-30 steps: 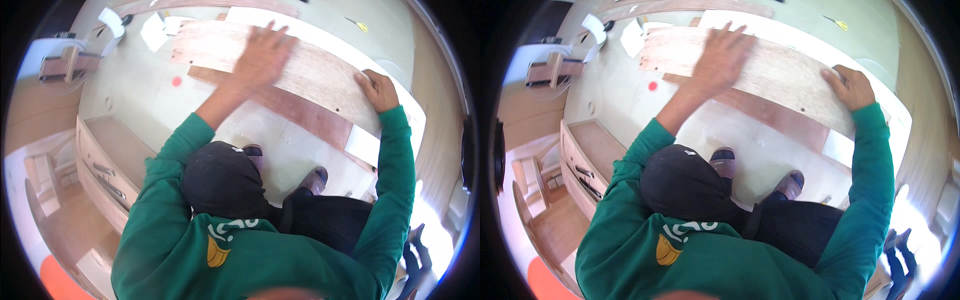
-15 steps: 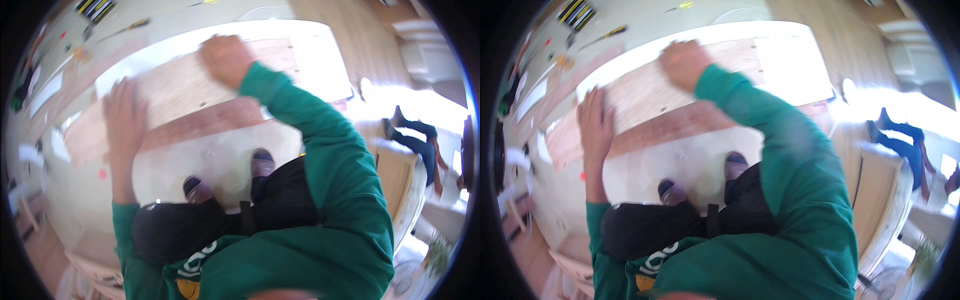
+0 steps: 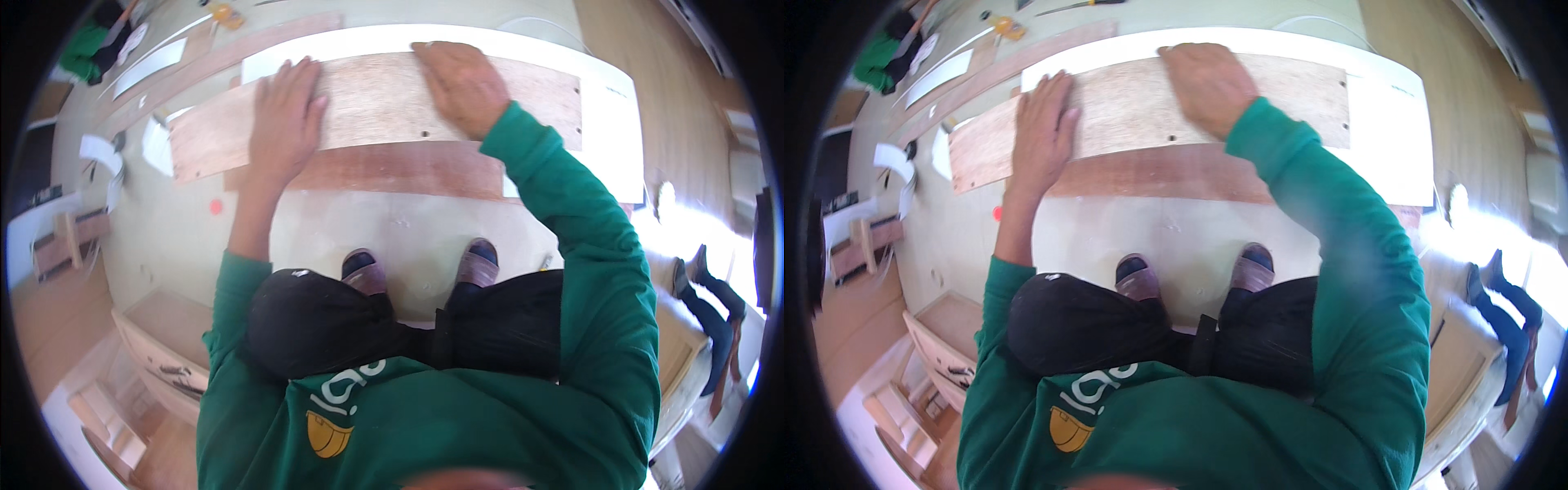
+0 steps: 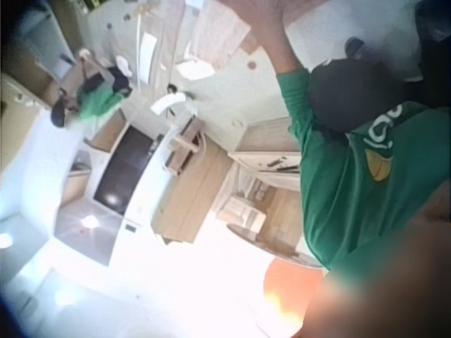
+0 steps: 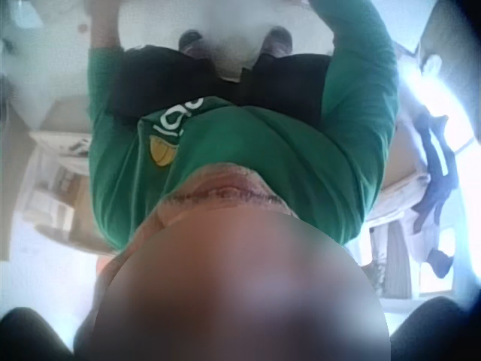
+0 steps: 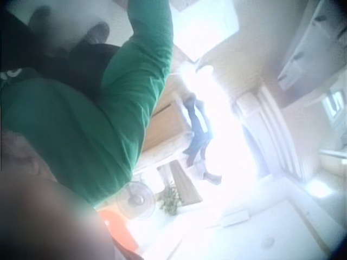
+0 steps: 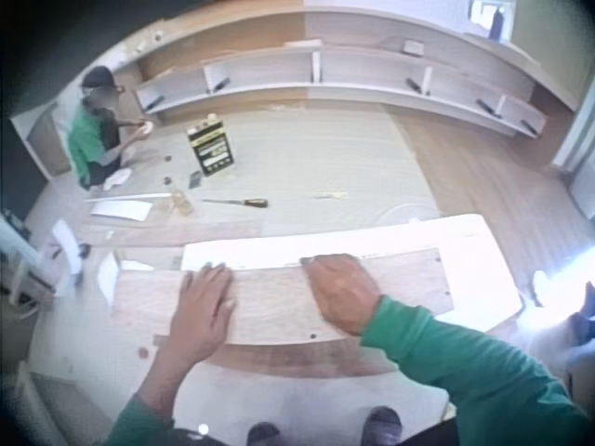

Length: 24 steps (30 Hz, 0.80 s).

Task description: The person assembles a white drawer unit by cutting protective film, aligning wooden panels, and securing them with a drill. They handle multiple components including drawer sides, a base panel, and a utility knife.

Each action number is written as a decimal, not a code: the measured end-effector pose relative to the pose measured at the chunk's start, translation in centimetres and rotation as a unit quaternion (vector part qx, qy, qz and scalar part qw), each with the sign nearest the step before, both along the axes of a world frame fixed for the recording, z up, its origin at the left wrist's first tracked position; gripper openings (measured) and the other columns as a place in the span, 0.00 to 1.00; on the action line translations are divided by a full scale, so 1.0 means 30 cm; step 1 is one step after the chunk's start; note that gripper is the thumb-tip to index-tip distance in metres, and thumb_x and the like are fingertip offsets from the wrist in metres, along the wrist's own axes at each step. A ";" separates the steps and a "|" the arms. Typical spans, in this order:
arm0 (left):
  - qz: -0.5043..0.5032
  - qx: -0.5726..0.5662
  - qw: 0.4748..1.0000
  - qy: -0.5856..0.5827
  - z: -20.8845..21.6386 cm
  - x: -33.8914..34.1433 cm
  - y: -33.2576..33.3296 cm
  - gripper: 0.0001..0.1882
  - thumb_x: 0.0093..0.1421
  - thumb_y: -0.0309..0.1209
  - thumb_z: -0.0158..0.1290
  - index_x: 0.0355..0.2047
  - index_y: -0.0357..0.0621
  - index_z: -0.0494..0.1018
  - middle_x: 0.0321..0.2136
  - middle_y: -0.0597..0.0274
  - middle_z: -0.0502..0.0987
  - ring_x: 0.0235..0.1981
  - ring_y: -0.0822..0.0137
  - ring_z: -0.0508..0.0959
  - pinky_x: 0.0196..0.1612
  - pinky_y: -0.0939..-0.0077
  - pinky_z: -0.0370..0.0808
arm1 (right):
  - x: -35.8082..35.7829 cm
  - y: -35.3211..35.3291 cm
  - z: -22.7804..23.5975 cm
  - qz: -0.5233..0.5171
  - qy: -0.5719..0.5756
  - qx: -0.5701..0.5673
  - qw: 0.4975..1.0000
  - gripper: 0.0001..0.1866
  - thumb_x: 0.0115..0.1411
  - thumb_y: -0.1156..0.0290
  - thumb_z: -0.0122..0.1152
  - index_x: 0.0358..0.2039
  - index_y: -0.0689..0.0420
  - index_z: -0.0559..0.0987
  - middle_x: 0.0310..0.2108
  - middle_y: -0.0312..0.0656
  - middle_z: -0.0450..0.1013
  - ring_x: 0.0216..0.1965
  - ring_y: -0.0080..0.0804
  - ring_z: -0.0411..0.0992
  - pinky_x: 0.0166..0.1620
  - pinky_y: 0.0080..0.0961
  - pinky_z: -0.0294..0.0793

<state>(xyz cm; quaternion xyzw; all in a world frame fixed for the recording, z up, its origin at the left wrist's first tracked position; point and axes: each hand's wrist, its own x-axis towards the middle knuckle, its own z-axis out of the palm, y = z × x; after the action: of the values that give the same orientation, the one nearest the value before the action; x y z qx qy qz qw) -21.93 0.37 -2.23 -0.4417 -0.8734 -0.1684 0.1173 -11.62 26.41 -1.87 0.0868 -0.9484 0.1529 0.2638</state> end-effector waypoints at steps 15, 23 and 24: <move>0.018 -0.007 1.000 -0.014 0.010 0.052 -0.034 0.22 0.66 0.35 0.45 0.59 0.46 0.65 0.62 0.55 0.64 0.65 0.53 0.60 0.68 0.49 0.49 | -0.001 0.084 0.147 0.060 -0.240 -0.053 0.968 0.25 0.51 0.65 0.68 0.49 0.60 0.77 0.47 0.50 0.76 0.48 0.45 0.74 0.54 0.33 0.71; 0.029 0.019 0.999 -0.019 0.013 0.100 -0.084 0.21 0.67 0.38 0.44 0.58 0.47 0.66 0.62 0.60 0.63 0.67 0.59 0.57 0.69 0.51 0.48 | -0.022 0.001 0.207 0.014 -0.343 -0.049 0.938 0.28 0.47 0.61 0.72 0.48 0.60 0.78 0.46 0.51 0.76 0.46 0.45 0.75 0.52 0.33 0.72; 0.028 0.023 0.999 -0.017 0.011 0.109 -0.084 0.21 0.67 0.38 0.45 0.58 0.47 0.66 0.62 0.60 0.63 0.66 0.59 0.58 0.69 0.51 0.48 | -0.009 -0.001 0.206 0.013 -0.342 -0.067 0.937 0.28 0.47 0.61 0.72 0.47 0.60 0.79 0.45 0.51 0.76 0.45 0.45 0.75 0.52 0.33 0.72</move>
<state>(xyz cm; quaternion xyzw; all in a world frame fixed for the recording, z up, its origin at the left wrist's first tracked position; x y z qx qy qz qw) -18.65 -2.16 -1.89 -0.4113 -0.8831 -0.1926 0.1174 -11.90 26.39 4.31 0.0233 -0.9677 0.2402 -0.0728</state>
